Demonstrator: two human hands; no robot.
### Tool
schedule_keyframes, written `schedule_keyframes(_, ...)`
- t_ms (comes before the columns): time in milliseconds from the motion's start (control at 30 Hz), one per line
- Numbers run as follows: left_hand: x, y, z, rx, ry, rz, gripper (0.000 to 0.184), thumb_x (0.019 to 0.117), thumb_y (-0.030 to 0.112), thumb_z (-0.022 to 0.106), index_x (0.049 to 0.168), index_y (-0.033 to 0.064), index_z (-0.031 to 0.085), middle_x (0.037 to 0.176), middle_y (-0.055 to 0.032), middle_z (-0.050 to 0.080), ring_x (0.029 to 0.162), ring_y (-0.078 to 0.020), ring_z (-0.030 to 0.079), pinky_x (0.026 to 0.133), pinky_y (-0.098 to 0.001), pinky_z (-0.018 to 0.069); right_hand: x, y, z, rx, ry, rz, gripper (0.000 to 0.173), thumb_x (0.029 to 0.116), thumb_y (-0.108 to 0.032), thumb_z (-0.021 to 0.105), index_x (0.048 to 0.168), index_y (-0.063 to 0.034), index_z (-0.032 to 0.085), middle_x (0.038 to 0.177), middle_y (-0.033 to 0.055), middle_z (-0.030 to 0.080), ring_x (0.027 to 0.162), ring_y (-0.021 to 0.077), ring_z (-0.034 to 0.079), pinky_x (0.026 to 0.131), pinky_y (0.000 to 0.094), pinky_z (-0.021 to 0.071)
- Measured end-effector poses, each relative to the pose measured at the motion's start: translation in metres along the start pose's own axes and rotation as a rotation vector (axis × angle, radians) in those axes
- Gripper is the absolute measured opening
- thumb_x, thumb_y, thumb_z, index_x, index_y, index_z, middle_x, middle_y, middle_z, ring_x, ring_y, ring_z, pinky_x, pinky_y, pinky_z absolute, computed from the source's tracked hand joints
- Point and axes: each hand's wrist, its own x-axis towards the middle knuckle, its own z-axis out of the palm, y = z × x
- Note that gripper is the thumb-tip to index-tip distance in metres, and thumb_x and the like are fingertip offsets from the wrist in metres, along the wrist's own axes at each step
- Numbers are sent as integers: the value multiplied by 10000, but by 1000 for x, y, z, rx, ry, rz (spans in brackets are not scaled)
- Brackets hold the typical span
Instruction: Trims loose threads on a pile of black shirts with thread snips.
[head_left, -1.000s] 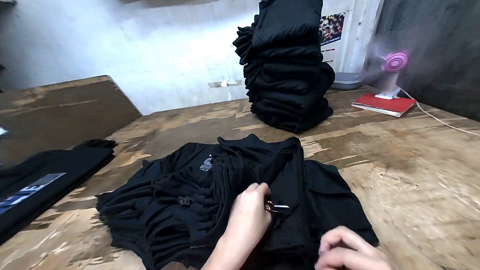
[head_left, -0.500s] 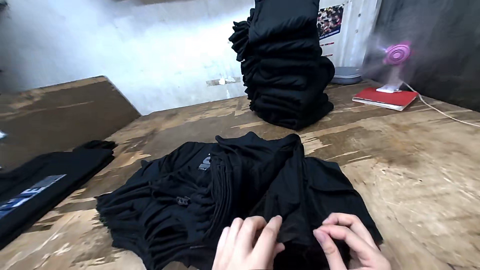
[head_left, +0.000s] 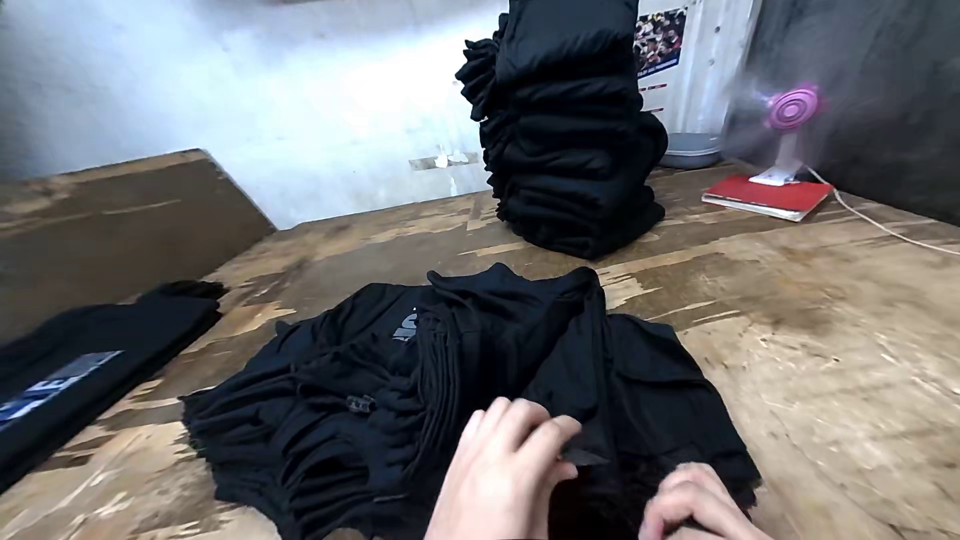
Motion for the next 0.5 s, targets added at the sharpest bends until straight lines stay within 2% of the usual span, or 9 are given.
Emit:
schedule_keyframes(67, -1, -8, -5, -151, -92, -68, 381, 967, 419, 686, 1271, 190, 694, 1065, -46, 643, 959, -159, 635, 821, -365, 556, -2, -2, 2, -78, 91, 27, 259, 987, -322, 649, 816, -132, 691, 952, 10, 713, 984, 116, 653, 904, 312, 527)
schedule_keyframes(100, -2, -9, -4, -225, -131, -88, 388, 921, 386, 753, 1242, 173, 705, 1034, -45, 632, 905, -132, 626, 781, -320, 561, 0, -6, 5, -132, 123, 44, 214, 964, -332, 677, 894, -130, 688, 997, 16, 690, 1023, 104, 641, 919, 286, 531)
schedule_keyframes(167, -3, -9, 0, -354, -167, -123, 181, 849, 137, 768, 1029, 139, 771, 939, -26, 642, 811, -74, 625, 700, -221, 552, 8, -16, 16, -277, 150, 70, 352, 894, -398, 760, 1053, -98, 666, 1052, 78, 671, 1059, 151, 636, 940, 316, 529)
schedule_keyframes(233, -3, -11, 3, -424, -147, -130, 168, 827, 26, 716, 944, 125, 784, 948, -7, 660, 833, -33, 639, 710, -166, 557, 17, -28, 31, -415, 154, 125, 552, 830, -484, 825, 1123, -42, 672, 1077, 152, 679, 1018, 229, 648, 900, 390, 539)
schedule_keyframes(300, -2, -12, 1, -438, -110, -137, 163, 836, 76, 749, 989, 126, 780, 1004, -15, 659, 888, -40, 644, 732, -169, 562, 22, -34, 39, -483, 151, 196, 495, 860, -481, 794, 1082, -49, 701, 1082, 147, 672, 1011, 233, 640, 881, 396, 532)
schedule_keyframes(333, -1, -12, -2, -418, -110, -146, 230, 858, 194, 809, 1073, 130, 757, 1047, -25, 653, 927, -55, 640, 758, -189, 561, 23, -34, 39, -490, 154, 212, 385, 885, -431, 776, 1020, -74, 729, 1068, 130, 675, 1017, 226, 637, 880, 399, 518)
schedule_keyframes(400, -1, -14, -8, -318, -116, -140, 387, 901, 347, 783, 1231, 158, 712, 1121, -29, 644, 1012, -96, 626, 849, -274, 550, 20, -30, 37, -458, 185, 203, 179, 925, -291, 747, 879, -118, 759, 1016, 80, 689, 1011, 181, 632, 890, 354, 509)
schedule_keyframes(433, -2, -15, -10, -272, -112, -135, 320, 938, 329, 737, 1223, 184, 724, 1127, -16, 658, 1039, -116, 636, 904, -337, 548, 17, -27, 36, -418, 212, 200, 158, 939, -244, 729, 849, -115, 748, 995, 64, 685, 1013, 150, 626, 902, 309, 510)
schedule_keyframes(500, -1, -14, -9, -193, -110, -89, 223, 969, 305, 687, 1163, 220, 755, 1093, 16, 683, 1019, -125, 653, 899, -376, 544, 15, -25, 33, -330, 253, 219, 137, 943, -181, 719, 843, -88, 736, 1001, 63, 665, 1045, 110, 609, 934, 241, 504)
